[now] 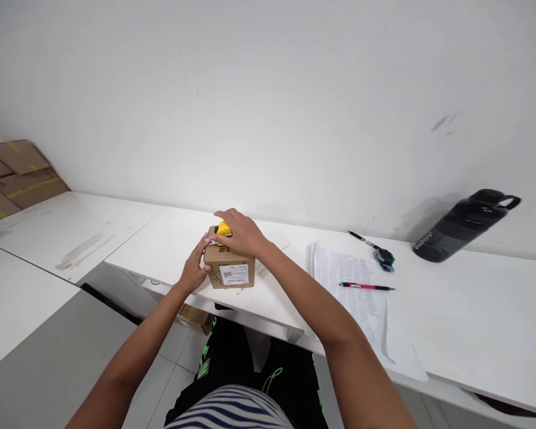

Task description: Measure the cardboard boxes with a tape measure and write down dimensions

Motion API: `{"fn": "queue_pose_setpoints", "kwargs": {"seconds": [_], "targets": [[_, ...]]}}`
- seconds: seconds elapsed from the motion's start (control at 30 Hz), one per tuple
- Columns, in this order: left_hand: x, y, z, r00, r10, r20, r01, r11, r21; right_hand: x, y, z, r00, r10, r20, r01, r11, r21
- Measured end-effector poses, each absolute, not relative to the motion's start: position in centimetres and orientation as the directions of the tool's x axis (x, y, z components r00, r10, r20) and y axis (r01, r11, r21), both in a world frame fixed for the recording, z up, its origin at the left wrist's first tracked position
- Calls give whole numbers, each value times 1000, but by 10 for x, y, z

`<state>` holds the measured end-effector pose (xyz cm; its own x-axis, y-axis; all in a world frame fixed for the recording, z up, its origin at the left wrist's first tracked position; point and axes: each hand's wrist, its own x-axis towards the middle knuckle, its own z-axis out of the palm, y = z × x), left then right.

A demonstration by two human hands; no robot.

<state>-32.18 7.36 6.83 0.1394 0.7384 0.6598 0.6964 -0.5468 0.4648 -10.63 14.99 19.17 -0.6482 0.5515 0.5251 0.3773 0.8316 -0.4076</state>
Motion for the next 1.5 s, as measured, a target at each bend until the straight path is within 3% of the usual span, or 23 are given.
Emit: {"fn": "queue_pose_setpoints", "kwargs": {"seconds": [0.13, 0.53, 0.8, 1.1, 1.5], "targets": [[-322, 75, 68, 141, 738, 660, 702, -544, 459, -100, 149, 194, -651, 596, 470, 356, 787, -505], [-320, 85, 75, 188, 753, 630, 742, -529, 412, -71, 152, 206, -610, 662, 435, 520, 749, -411], [-318, 91, 67, 165, 732, 661, 687, -566, 455, -9, 172, 199, -583, 699, 414, 499, 710, -497], [-310, 95, 57, 68, 711, 700, 641, -569, 516, -11, 169, 187, -567, 727, 387, 500, 677, -539], [-307, 95, 63, 75, 693, 717, 674, -565, 476, -11, 173, 184, -523, 729, 443, 472, 680, -562]]}}
